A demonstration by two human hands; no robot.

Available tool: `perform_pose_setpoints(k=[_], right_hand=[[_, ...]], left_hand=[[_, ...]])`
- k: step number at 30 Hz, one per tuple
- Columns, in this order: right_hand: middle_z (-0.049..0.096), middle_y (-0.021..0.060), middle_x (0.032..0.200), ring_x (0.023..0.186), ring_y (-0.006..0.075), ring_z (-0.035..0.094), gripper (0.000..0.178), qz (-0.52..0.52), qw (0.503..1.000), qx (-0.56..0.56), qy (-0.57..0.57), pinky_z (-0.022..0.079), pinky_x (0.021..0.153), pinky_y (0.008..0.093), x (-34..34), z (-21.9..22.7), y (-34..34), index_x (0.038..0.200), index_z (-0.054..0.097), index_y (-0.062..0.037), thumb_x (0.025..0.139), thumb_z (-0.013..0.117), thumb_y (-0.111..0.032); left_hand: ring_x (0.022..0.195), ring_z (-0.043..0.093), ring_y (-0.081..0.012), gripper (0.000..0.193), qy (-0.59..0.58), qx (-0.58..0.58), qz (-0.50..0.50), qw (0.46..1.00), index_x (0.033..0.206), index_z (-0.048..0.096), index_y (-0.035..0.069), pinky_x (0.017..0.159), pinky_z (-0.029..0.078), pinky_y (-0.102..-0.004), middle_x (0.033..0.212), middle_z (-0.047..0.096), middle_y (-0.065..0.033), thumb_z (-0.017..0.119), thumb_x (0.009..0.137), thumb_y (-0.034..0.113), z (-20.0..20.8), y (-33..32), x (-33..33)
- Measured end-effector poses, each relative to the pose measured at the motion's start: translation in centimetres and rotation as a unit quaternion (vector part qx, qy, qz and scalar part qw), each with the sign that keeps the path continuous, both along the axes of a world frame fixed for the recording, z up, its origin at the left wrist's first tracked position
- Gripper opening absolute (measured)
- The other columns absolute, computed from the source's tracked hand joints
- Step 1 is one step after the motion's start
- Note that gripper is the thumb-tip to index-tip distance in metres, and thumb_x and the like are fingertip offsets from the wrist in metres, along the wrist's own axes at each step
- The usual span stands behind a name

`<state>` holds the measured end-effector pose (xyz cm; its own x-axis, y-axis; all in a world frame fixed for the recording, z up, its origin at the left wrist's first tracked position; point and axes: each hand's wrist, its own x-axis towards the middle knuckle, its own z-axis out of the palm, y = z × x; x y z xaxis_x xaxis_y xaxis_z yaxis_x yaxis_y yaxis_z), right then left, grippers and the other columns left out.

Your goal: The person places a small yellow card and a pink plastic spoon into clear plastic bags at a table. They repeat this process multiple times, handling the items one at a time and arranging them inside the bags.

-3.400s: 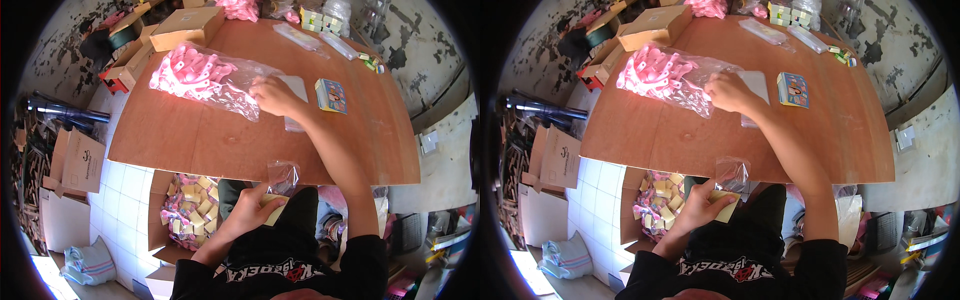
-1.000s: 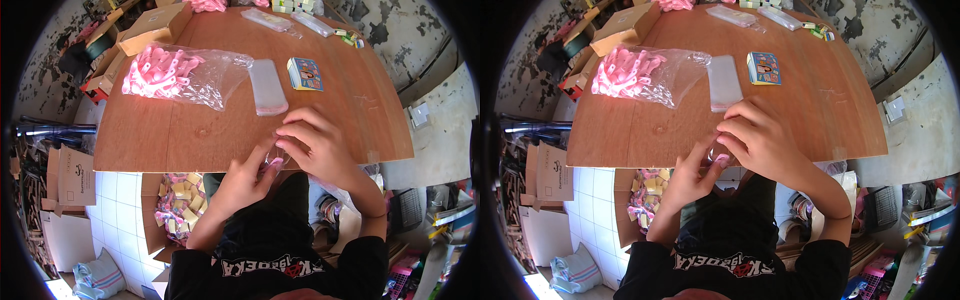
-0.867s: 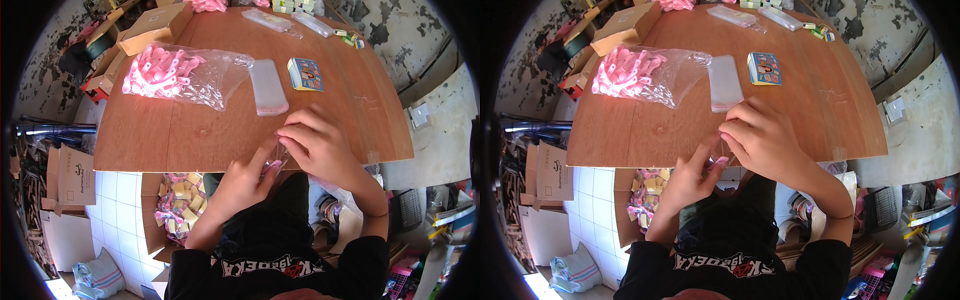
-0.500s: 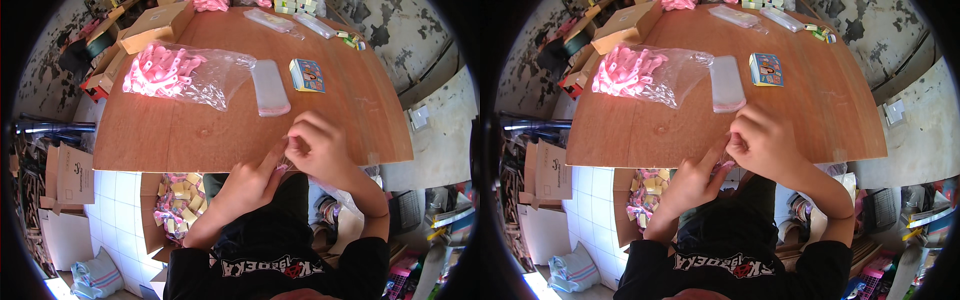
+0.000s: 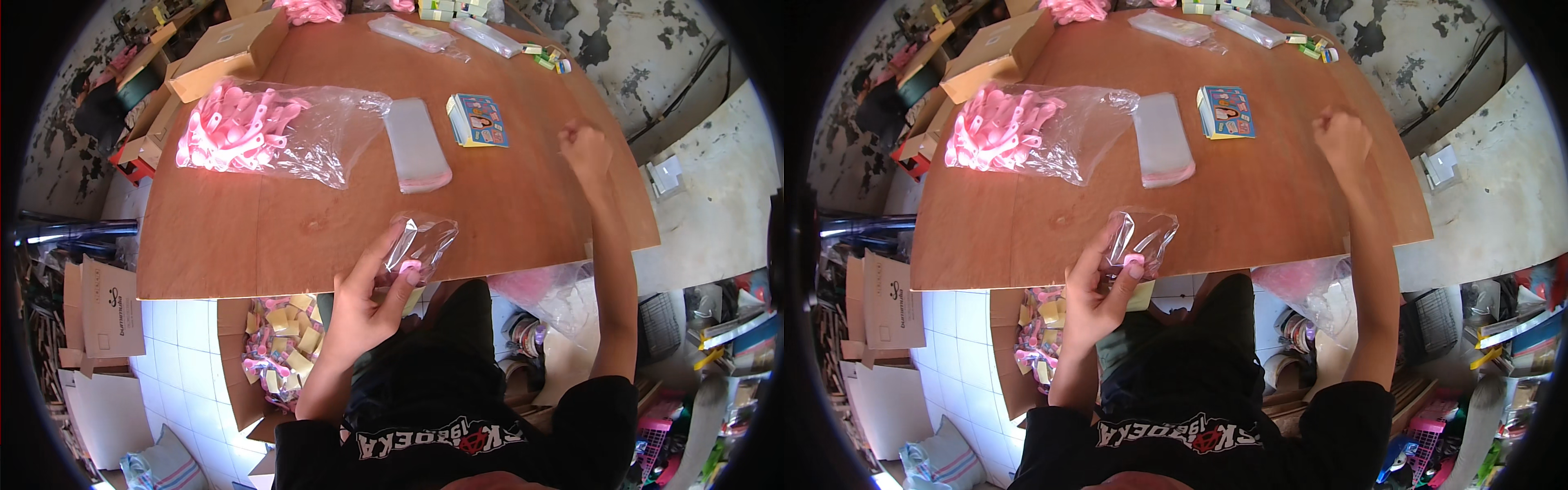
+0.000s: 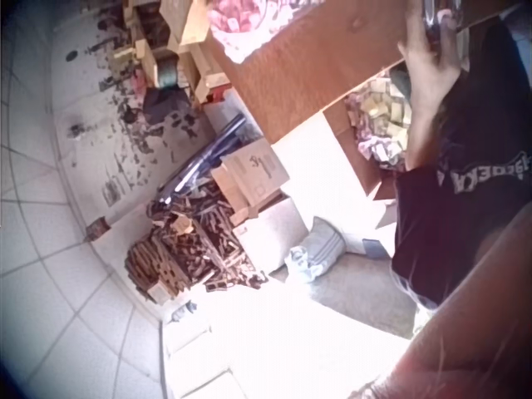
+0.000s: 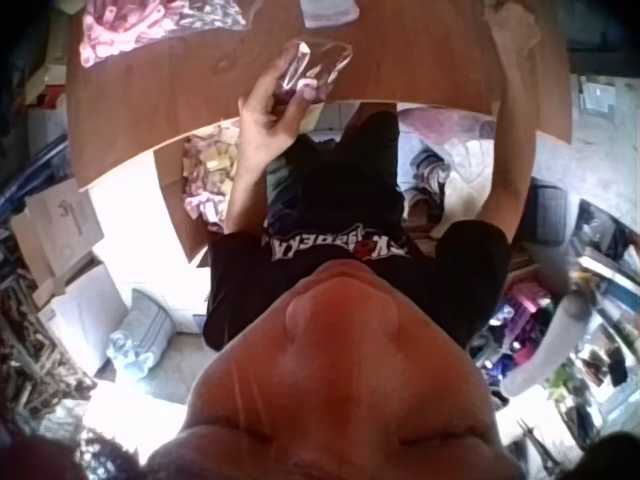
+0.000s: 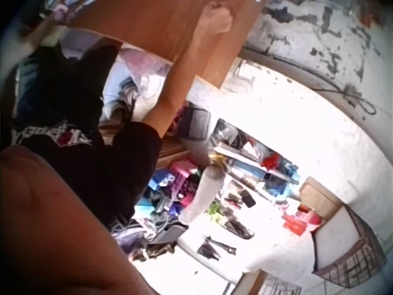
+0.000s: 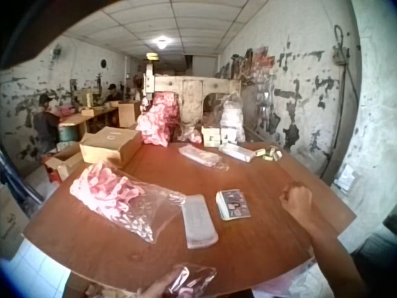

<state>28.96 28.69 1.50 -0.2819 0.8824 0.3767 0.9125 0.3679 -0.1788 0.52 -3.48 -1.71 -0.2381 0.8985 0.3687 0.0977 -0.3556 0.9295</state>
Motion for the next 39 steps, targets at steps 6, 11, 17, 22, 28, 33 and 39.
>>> perform_pose_setpoints(k=[6,11,17,22,28,33,39], right_hand=[[0.070,0.0163,0.085,0.080,0.0349,0.068,0.015,-0.049,0.990,0.071,-0.108,0.055,0.069,0.0452,2.4,-2.9,4.0,0.091,0.072,-0.0101,0.080,0.064,-0.016],[0.072,0.0115,0.098,0.078,0.0248,0.070,0.037,0.102,0.968,-0.195,0.123,0.056,0.070,0.0377,5.3,-2.0,5.8,0.112,0.068,-0.0061,0.080,0.053,0.006],[0.071,0.0094,0.105,0.086,0.0186,0.068,0.034,0.138,0.966,0.019,0.220,0.053,0.077,0.0270,1.2,1.3,0.3,0.119,0.065,-0.0031,0.086,0.061,0.000],[0.070,0.0080,0.108,0.100,0.0151,0.065,0.030,0.352,0.865,-0.227,0.275,0.050,0.085,0.0289,-6.5,5.0,-13.7,0.116,0.067,-0.0042,0.088,0.070,-0.016],[0.064,0.0101,0.114,0.106,0.0179,0.061,0.029,0.460,0.800,-0.258,0.286,0.047,0.092,0.0312,-11.2,4.6,-19.4,0.110,0.065,0.0021,0.085,0.073,-0.008],[0.064,0.0111,0.106,0.097,0.0182,0.064,0.013,0.485,0.777,-0.021,0.400,0.050,0.085,0.0319,-12.1,8.0,-19.2,0.094,0.068,0.0029,0.085,0.072,-0.005],[0.066,0.0118,0.097,0.089,0.0174,0.066,0.010,0.463,0.823,-0.075,0.320,0.051,0.078,0.0287,-13.8,7.1,-18.5,0.089,0.068,0.0029,0.083,0.072,-0.003]], left_hand=[[0.092,0.070,-0.0196,0.051,0.028,-0.014,-0.004,0.999,0.139,0.046,-0.001,0.078,0.057,-0.0288,0.110,0.069,-0.0163,0.063,0.091,-0.003,-0.2,-0.1,0.2],[0.092,0.068,-0.0155,0.053,0.033,-0.032,-0.011,0.999,0.142,0.042,-0.003,0.082,0.054,-0.0279,0.106,0.070,-0.0139,0.061,0.092,-0.004,-0.1,0.1,0.0],[0.100,0.066,-0.0150,0.053,-0.105,-0.023,-0.049,0.993,0.143,0.042,-0.001,0.086,0.055,-0.0299,0.111,0.069,-0.0141,0.062,0.093,-0.001,-0.3,1.0,0.5],[0.102,0.064,-0.0144,0.060,-0.173,-0.016,-0.084,0.981,0.148,0.032,0.001,0.090,0.051,-0.0294,0.110,0.069,-0.0130,0.060,0.095,-0.002,0.6,1.8,1.6],[0.108,0.062,-0.0168,0.071,-0.147,0.030,-0.091,0.985,0.152,0.022,0.002,0.091,0.050,-0.0302,0.117,0.066,-0.0140,0.061,0.093,-0.005,0.7,3.0,2.1],[0.138,0.038,-0.0319,0.100,-0.027,0.143,-0.003,0.989,0.153,0.011,0.001,0.115,0.030,-0.0450,0.146,0.037,-0.0230,0.079,0.081,0.010,1.0,2.5,0.3],[0.135,0.043,-0.0296,0.086,0.035,0.127,0.048,0.990,0.149,0.029,0.000,0.113,0.032,-0.0442,0.141,0.045,-0.0214,0.079,0.079,0.007,1.4,3.7,-1.5]])
